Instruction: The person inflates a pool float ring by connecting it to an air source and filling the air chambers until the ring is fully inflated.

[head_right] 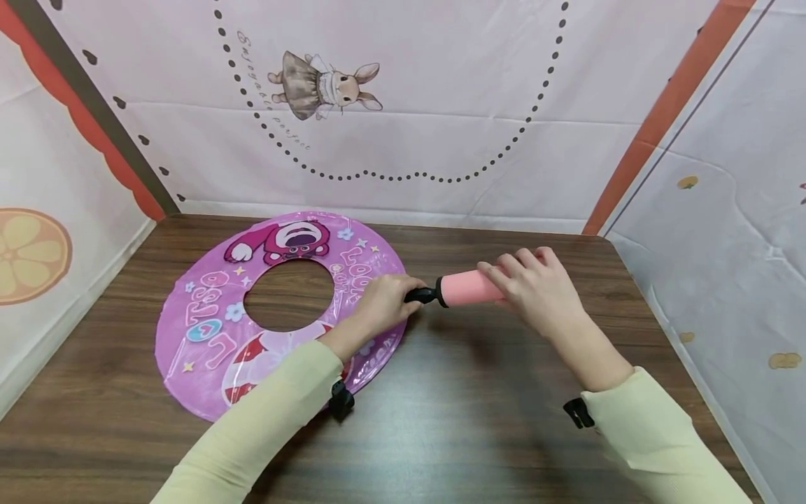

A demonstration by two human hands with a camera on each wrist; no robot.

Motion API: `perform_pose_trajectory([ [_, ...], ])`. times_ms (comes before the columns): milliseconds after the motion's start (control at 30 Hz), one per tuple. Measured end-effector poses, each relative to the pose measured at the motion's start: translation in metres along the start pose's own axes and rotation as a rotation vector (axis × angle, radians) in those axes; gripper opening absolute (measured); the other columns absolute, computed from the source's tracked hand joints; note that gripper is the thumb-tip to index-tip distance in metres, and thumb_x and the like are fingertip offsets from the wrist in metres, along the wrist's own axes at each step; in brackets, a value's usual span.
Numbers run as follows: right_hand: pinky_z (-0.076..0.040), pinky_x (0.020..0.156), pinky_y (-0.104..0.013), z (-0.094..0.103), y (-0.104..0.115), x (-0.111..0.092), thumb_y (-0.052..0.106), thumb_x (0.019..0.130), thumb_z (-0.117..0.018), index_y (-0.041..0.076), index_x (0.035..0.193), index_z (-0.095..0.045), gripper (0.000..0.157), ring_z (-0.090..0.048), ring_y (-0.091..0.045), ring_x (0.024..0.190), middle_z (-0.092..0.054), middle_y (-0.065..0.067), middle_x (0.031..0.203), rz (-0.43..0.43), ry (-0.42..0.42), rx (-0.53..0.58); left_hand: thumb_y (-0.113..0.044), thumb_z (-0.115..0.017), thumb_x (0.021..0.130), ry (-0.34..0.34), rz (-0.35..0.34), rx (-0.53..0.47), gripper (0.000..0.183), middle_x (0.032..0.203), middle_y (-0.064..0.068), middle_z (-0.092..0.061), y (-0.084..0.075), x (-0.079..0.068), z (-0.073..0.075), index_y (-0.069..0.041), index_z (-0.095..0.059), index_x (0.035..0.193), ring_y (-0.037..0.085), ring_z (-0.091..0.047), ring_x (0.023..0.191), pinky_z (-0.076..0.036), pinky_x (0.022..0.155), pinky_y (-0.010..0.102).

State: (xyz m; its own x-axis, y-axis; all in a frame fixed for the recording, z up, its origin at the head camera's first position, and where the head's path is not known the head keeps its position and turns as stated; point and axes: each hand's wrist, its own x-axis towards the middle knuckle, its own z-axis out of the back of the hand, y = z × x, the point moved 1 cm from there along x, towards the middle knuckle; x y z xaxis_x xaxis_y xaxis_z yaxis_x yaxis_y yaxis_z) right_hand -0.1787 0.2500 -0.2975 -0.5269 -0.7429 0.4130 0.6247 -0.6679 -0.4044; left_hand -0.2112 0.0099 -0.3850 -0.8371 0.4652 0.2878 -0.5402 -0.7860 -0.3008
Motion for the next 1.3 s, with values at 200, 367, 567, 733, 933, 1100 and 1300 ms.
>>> perform_pose_trajectory([
  [200,-0.042,0.075,-0.049,0.018,-0.021,-0.016,0.021,0.059,-0.082,0.011,0.113,-0.06,0.06,-0.057,-0.034,0.087,-0.064,-0.011,0.094,-0.01,0.025,0.069,-0.027,-0.07,0.08,0.043,0.021,-0.003,0.029,0.103,0.001,-0.069,-0.001,-0.001,0.0,-0.018,-0.067,0.108,0.017,-0.065,0.091,-0.052,0.081,0.031],
  [367,-0.04,0.081,-0.051,0.046,-0.048,-0.035,0.015,0.053,-0.083,0.014,0.111,-0.062,0.062,-0.056,-0.034,0.089,-0.064,-0.01,0.094,-0.104,0.096,0.088,-0.027,-0.069,0.081,0.058,0.031,-0.003,0.029,0.104,0.0,-0.068,-0.002,-0.001,0.0,-0.018,-0.066,0.108,0.017,-0.065,0.09,-0.053,0.079,0.03],
  [567,-0.039,0.082,-0.051,0.062,-0.065,-0.048,0.015,0.05,-0.082,0.014,0.112,-0.062,0.065,-0.055,-0.035,0.09,-0.063,-0.01,0.096,-0.147,0.163,0.052,-0.027,-0.068,0.082,0.064,0.013,0.011,0.028,0.103,0.0,-0.068,-0.002,0.0,-0.001,-0.018,-0.066,0.108,0.016,-0.064,0.089,-0.053,0.078,0.03],
  [733,-0.042,0.074,-0.05,0.037,-0.033,-0.022,0.002,0.056,-0.081,0.011,0.11,-0.064,0.057,-0.057,-0.034,0.086,-0.064,-0.012,0.093,-0.045,0.109,0.034,-0.027,-0.069,0.081,0.028,-0.038,0.045,0.027,0.101,-0.001,-0.068,-0.002,0.0,-0.002,-0.017,-0.066,0.107,0.015,-0.065,0.088,-0.053,0.076,0.029],
  [933,-0.043,0.066,-0.046,0.012,-0.004,0.0,0.012,0.058,-0.083,0.012,0.108,-0.065,0.053,-0.057,-0.033,0.08,-0.063,-0.011,0.09,0.004,0.049,-0.013,-0.024,-0.071,0.079,-0.013,-0.067,0.057,0.027,0.098,0.0,-0.069,-0.003,0.001,0.0,-0.016,-0.067,0.104,0.016,-0.065,0.085,-0.053,0.073,0.029],
  [1100,-0.043,0.067,-0.045,0.007,0.0,-0.001,0.016,0.059,-0.083,0.013,0.11,-0.063,0.054,-0.058,-0.032,0.083,-0.062,-0.011,0.09,0.001,0.039,-0.007,-0.024,-0.071,0.079,0.015,-0.058,0.049,0.025,0.096,0.0,-0.069,-0.004,0.001,0.003,-0.016,-0.067,0.102,0.016,-0.065,0.085,-0.053,0.074,0.03],
  [1300,-0.042,0.073,-0.048,0.024,-0.02,-0.019,0.023,0.058,-0.084,0.015,0.113,-0.062,0.059,-0.057,-0.034,0.087,-0.063,-0.012,0.092,-0.05,0.069,0.033,-0.025,-0.07,0.081,0.062,-0.034,0.053,0.025,0.098,0.0,-0.069,-0.004,0.001,0.005,-0.016,-0.066,0.103,0.017,-0.065,0.086,-0.053,0.077,0.03],
])
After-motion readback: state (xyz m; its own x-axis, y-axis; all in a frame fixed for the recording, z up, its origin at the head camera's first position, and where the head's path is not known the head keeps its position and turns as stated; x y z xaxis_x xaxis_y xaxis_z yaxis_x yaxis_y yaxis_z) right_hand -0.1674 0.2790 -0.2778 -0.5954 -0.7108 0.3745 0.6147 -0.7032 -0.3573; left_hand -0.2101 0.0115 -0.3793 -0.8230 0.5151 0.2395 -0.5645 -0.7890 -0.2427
